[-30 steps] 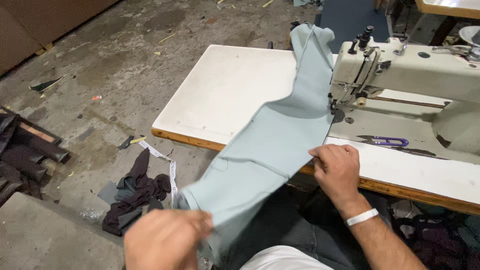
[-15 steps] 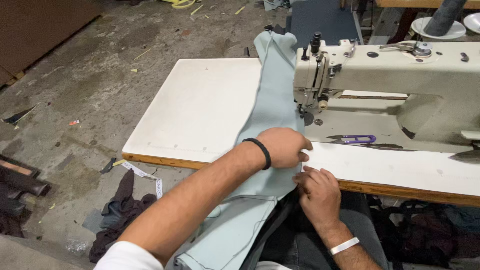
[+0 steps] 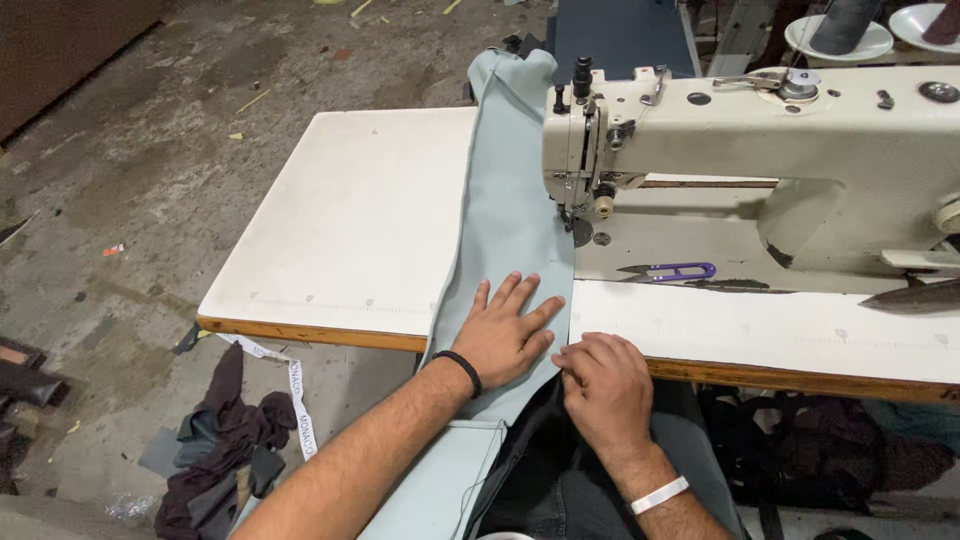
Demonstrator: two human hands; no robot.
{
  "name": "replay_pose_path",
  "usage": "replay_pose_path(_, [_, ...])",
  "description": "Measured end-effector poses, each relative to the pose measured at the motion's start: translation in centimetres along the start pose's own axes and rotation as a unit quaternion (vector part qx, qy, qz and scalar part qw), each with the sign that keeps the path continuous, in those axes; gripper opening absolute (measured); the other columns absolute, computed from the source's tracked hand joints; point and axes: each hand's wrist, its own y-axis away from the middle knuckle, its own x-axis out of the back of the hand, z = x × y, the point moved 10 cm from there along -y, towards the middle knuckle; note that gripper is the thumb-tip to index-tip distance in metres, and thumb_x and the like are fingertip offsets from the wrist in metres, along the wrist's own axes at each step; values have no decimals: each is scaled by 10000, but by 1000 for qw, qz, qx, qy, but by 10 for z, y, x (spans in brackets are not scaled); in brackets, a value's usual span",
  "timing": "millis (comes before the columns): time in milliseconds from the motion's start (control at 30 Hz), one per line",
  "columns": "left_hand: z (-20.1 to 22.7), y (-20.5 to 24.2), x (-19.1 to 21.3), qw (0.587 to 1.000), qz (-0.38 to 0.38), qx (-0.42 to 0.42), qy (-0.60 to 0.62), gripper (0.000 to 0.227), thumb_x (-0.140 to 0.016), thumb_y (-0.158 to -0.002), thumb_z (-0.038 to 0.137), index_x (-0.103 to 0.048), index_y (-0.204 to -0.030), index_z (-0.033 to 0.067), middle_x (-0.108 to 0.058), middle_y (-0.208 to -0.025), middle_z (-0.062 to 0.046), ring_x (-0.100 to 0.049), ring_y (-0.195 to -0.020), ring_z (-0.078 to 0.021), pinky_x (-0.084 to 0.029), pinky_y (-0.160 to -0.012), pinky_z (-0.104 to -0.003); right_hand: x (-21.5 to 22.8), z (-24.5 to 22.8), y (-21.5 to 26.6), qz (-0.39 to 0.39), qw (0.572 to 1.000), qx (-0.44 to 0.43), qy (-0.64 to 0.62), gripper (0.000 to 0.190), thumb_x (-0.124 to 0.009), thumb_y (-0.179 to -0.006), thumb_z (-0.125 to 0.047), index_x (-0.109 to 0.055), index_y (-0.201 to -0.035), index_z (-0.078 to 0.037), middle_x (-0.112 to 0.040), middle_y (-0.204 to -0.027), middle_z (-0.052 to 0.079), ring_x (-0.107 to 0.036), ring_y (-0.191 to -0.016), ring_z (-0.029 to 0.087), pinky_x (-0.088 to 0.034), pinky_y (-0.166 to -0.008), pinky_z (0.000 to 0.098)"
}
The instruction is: The person sews a light blue fabric piece with a black zipper using a sewing machine, then trims excess threads and turns the fabric right side out to reveal a finished bag.
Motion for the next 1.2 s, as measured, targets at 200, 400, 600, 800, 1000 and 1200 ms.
replay_pose_path(200, [-5,-8,-3,1000,0,13,14,522,-435,-1035,458,-466,-1520,266,-315,-1616,-181,-209,-1527,-388,-135,-1186,-666,-9,19,-10,-60,995,-81,3,104,-784,-706,-86,-779,-790,-147,-725,-917,-24,-637,-1053,218,-449,-965,414])
replay_pose_path(400, [-17,-30,-7,999,-18,39,21,536,-461,-1014,478,-462,-1517,292,-303,-1624,-158,-188,-1534,-368,-121,-1198,-651,-24,43,-31,-127,983,-130,30,93,-801,-728,-124,-807,-793,-189,-723,-898,-72,-634,-1009,194,-456,-908,411])
replay_pose_path(600, [-35,-54,-9,997,-25,64,28,552,-498,-973,529,-492,-1492,341,-294,-1637,-122,-175,-1545,-332,-97,-1212,-630,-44,63,-51,-175,972,-152,40,62,-795,-793,-153,-813,-808,-211,-724,-921,-80,-642,-970,171,-501,-895,377])
replay_pose_path(800, [-54,-78,-12,995,-17,86,51,670,-544,-943,572,-436,-1530,267,-276,-1659,-99,-162,-1561,-294,-87,-1230,-596,-56,89,-67,-220,946,-236,33,57,-792,-810,-215,-824,-840,-250,-708,-958,-55,-642,-1002,183,-551,-859,368])
replay_pose_path(1000, [-71,-102,-19,992,-43,109,47,745,-562,-915,592,-386,-1557,257,-226,-1678,-80,-139,-1563,-271,-80,-1241,-572,-61,100,-83,-217,940,-261,16,87,-755,-835,-209,-818,-882,-246,-732,-1010,-74,-698,-955,200,-567,-821,381])
replay_pose_path(1200, [-84,-124,-22,992,-53,113,32,763,-545,-921,606,-362,-1572,253,-206,-1682,-92,-135,-1566,-273,-85,-1237,-590,-75,120,-99,-229,933,-272,48,128,-725,-855,-234,-830,-911,-282,-719,-1050,-47,-695,-973,236,-573,-837,388])
